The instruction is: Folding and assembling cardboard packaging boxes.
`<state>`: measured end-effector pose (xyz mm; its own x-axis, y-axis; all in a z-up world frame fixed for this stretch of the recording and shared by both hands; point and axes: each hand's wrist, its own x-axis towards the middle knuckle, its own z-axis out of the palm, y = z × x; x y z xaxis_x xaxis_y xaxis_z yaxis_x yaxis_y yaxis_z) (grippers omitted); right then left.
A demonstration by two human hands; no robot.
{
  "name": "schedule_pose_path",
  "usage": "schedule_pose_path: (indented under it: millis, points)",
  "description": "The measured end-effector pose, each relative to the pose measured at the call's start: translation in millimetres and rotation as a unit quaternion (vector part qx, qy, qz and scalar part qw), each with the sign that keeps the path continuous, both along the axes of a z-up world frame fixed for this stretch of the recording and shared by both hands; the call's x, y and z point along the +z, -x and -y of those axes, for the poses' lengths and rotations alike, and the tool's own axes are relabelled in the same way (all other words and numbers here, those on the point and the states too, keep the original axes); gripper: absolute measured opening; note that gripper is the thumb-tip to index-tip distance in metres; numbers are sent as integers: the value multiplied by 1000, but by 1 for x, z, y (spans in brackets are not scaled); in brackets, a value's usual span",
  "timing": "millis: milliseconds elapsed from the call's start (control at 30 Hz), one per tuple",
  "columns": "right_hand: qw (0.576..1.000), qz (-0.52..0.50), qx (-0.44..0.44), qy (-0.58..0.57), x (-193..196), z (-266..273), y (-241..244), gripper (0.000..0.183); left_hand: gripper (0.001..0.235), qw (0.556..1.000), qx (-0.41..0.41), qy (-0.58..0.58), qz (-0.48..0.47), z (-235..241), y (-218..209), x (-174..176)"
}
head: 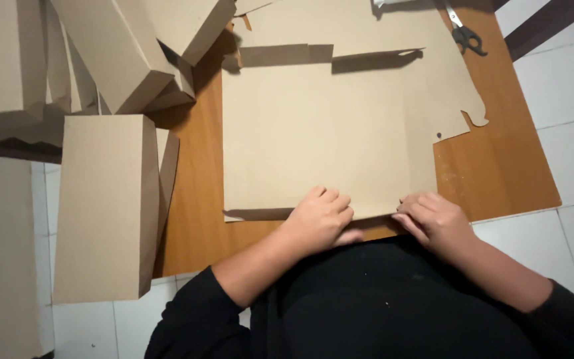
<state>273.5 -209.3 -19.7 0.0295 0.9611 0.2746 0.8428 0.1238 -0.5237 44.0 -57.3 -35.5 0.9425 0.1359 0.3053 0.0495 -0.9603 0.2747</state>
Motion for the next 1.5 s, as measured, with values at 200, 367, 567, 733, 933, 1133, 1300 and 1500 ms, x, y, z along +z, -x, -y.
schedule_pose_path:
  millis: [200,367,567,733,933,1133,1300,1500]
  points:
    - [991,114,-53,-34,-25,-18,-4,37,39,994,99,42,22,-9,-22,-15]
    - [985,148,-89,13,-33,-26,-2,51,49,993,108,24,36,-12,-30,-5]
    - [973,181,-139,36,-33,-18,-12,57,55,990,135,29,11,-15,-23,-4]
    - [970,163,-170,66,-39,0,-31,56,55,988,151,42,0,-16,-11,-3]
    - [988,130,-87,-17,-33,25,-54,57,55,986,159,50,-20,-22,-8,-7]
    - [990,127,43,-49,-6,30,-58,70,56,991,117,12,-64,-11,-36,6]
    - [990,122,51,-52,-15,33,-62,49,47,978,90,-36,-183,14,-65,2]
    - [994,69,48,-70,-22,31,-57,30,37,986,60,52,-144,8,-67,2]
